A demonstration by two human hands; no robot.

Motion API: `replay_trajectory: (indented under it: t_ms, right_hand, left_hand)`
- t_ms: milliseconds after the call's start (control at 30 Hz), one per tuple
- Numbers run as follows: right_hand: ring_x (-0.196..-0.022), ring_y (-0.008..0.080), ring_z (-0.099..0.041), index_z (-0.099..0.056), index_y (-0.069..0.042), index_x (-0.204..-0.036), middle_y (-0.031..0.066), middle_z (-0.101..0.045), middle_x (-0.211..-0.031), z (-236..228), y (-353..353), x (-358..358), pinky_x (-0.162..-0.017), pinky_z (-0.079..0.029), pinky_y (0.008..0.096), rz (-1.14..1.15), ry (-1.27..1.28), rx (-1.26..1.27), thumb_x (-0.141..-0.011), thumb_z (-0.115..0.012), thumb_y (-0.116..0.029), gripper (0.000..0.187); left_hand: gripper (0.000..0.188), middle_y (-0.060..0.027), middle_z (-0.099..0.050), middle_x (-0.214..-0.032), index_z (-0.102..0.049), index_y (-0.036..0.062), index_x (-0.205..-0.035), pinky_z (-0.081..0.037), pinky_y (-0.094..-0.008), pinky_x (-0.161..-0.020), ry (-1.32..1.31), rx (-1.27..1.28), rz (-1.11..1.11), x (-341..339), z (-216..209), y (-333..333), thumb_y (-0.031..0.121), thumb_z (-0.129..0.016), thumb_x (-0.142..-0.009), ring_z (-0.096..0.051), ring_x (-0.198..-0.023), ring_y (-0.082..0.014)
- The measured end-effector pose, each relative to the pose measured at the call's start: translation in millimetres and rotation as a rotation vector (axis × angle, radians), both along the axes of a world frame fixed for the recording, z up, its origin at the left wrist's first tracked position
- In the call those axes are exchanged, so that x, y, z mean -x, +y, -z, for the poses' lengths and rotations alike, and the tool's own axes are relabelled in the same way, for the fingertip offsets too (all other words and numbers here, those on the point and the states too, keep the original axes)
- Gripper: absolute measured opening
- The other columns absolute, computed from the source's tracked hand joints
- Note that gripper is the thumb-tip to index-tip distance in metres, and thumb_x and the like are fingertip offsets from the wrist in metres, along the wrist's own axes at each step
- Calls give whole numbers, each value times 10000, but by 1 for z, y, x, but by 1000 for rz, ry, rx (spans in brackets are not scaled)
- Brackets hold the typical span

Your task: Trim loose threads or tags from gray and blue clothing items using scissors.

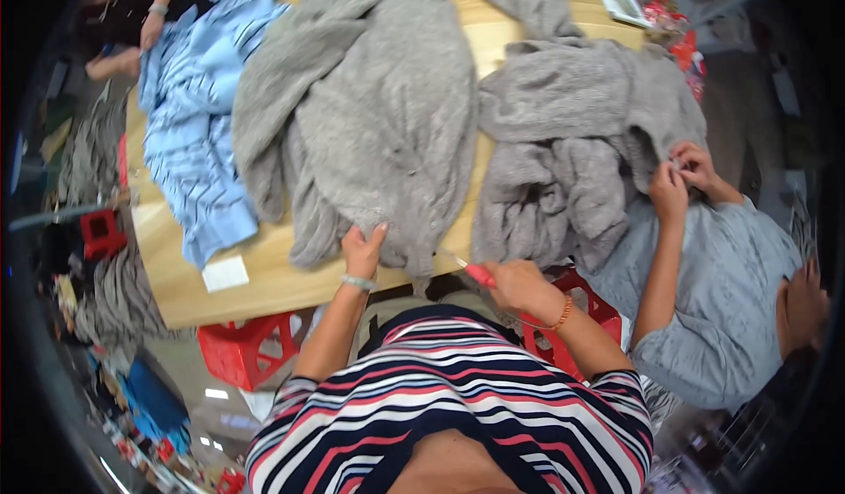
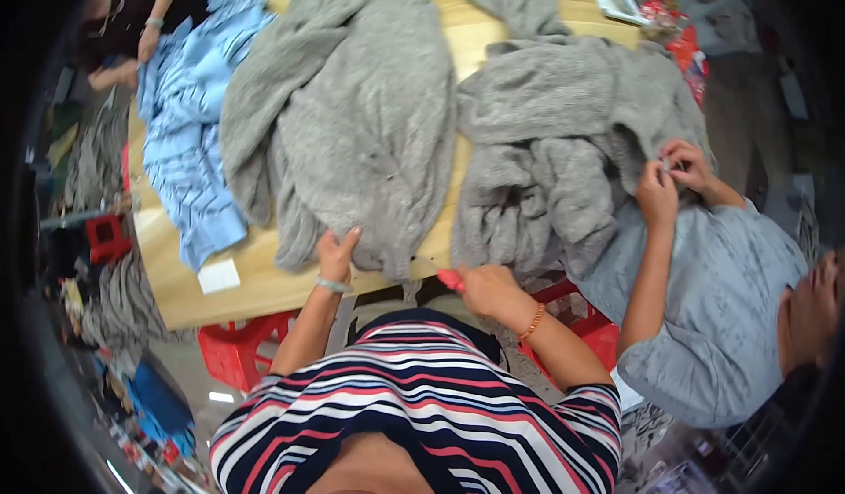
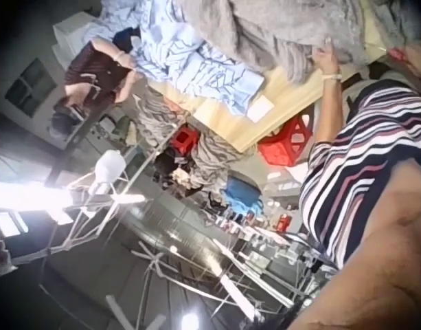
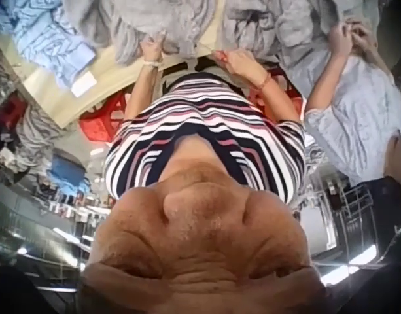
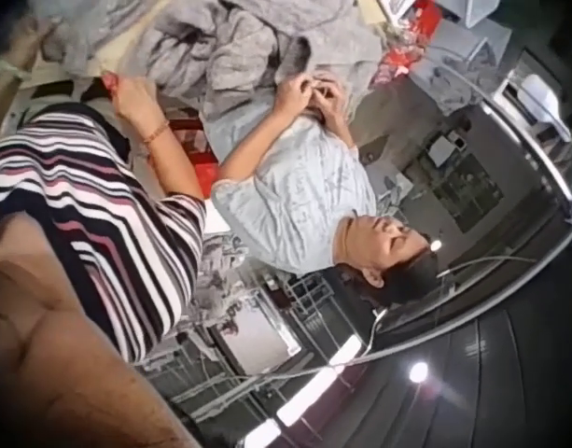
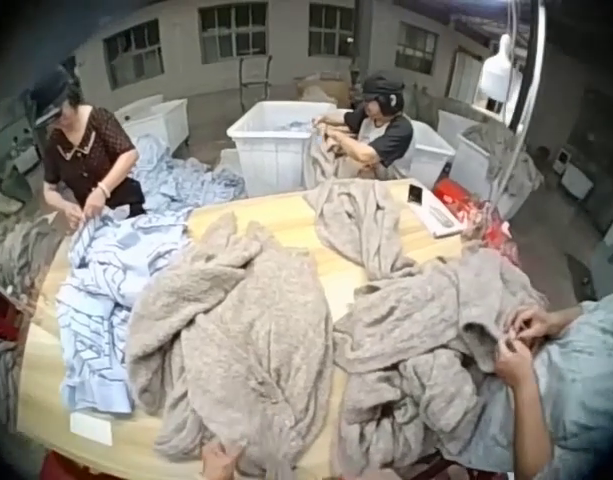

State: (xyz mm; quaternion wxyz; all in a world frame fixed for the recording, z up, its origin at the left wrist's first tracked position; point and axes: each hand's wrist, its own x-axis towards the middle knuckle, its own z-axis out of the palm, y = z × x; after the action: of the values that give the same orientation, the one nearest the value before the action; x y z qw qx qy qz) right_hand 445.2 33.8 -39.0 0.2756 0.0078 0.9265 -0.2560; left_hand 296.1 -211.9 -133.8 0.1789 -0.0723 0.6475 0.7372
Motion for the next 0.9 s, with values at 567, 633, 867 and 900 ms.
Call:
replay_trajectory:
  t_ms: [567,633,867,900]
  right_hand:
    - [-1339,244,-346,-221,-29,-1452,115,-295,-1485,-9,197,36,-1107,-308,394,760,806,1923,-979,-460,-241,570]
    - [-935,162,-530,-492,-47,-1186,89,-535,-1139,-121,358,-15,-755,-418,280,901,366,1280,-928,-554,-330,388]
    - [-497,122,-577,-578,-37,-919,61,-652,-694,-61,224,74,-393,-393,228,1153,414,212,-907,-595,-304,268]
    - [-480,114,-554,-572,-31,-925,61,-652,-695,-63,188,76,-391,-389,233,1098,465,161,-907,-594,-284,255]
  left_hand:
    - [383,-127,-558,-1041,-571,33,-1106,-344,-456,-988,940,-455,1034,-6,-220,155,108,-678,-747,-509,-1092,-331]
    - [379,-136,-552,-1071,-568,44,-1136,-341,-468,-995,919,-522,1010,-19,-220,174,119,-667,-778,-503,-1104,-345]
    - [504,-165,-516,-1192,-530,63,-1225,-361,-451,-1004,960,167,800,-1,-135,133,152,-699,-759,-449,-1209,-371]
    - [537,-187,-514,-1213,-534,55,-1194,-373,-472,-980,1005,324,624,9,-102,116,158,-700,-694,-459,-1171,-382]
